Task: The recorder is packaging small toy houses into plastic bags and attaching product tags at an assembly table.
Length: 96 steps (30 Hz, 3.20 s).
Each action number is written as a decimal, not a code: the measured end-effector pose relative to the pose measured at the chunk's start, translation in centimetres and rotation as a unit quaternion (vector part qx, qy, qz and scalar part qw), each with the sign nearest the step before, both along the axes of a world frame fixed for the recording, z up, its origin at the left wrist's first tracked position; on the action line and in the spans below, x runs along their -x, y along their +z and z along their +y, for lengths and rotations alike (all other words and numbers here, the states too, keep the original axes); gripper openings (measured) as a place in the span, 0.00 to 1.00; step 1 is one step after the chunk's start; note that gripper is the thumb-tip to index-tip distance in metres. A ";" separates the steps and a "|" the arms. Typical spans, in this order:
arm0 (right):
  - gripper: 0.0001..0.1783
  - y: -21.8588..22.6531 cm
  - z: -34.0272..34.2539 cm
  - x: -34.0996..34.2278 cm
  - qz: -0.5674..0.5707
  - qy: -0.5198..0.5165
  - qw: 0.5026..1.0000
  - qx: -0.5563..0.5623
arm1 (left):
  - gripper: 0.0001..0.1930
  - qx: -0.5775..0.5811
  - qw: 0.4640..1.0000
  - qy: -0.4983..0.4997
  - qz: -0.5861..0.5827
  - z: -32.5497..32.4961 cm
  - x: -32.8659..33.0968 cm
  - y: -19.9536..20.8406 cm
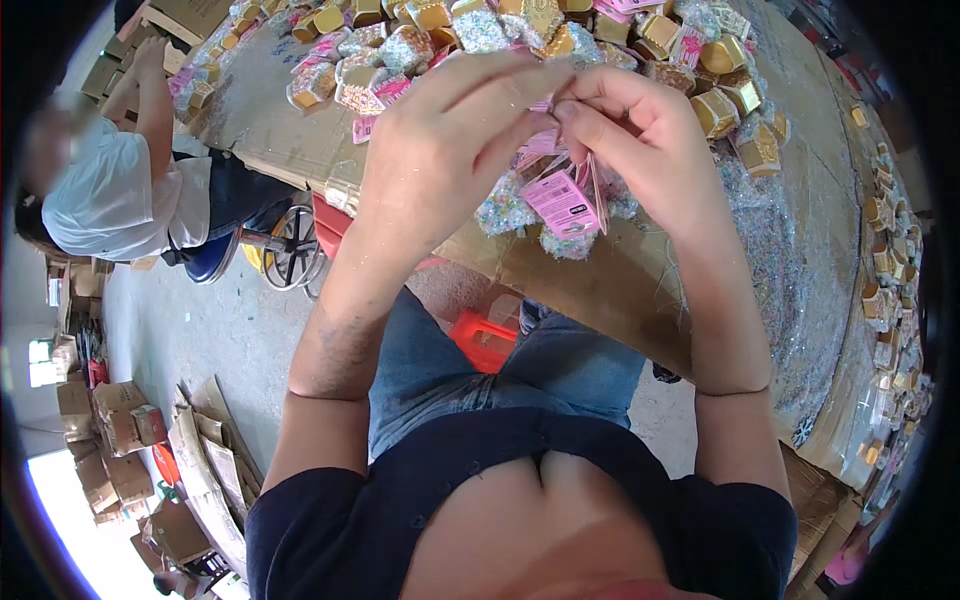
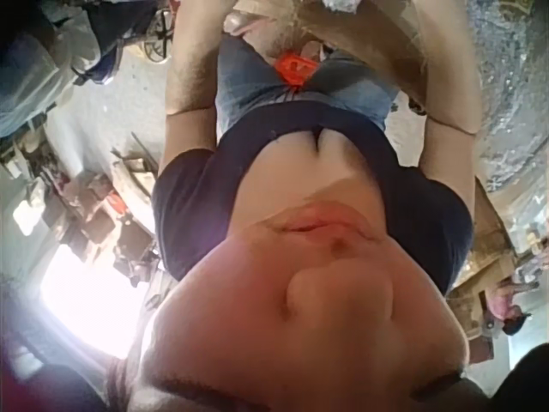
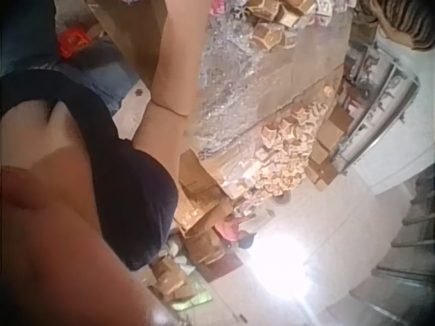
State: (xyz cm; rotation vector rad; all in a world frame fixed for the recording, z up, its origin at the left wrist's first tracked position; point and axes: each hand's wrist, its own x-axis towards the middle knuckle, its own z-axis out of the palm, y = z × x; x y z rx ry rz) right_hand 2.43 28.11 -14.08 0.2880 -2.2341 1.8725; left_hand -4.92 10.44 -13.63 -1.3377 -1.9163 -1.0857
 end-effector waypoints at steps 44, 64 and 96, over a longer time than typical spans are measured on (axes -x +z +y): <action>0.10 -0.9 0.2 0.8 -0.023 0.003 0.992 0.123 | 0.10 -0.037 0.995 -0.060 0.068 -0.1 1.7 -3.0; 0.10 -1.2 0.1 0.9 -0.039 0.012 0.985 0.168 | 0.08 0.065 0.984 -0.132 0.099 0.0 1.3 -2.4; 0.09 -1.9 -0.5 1.3 0.300 -0.121 0.910 -0.260 | 0.08 -0.335 0.446 -0.318 -0.767 0.2 -1.2 -3.7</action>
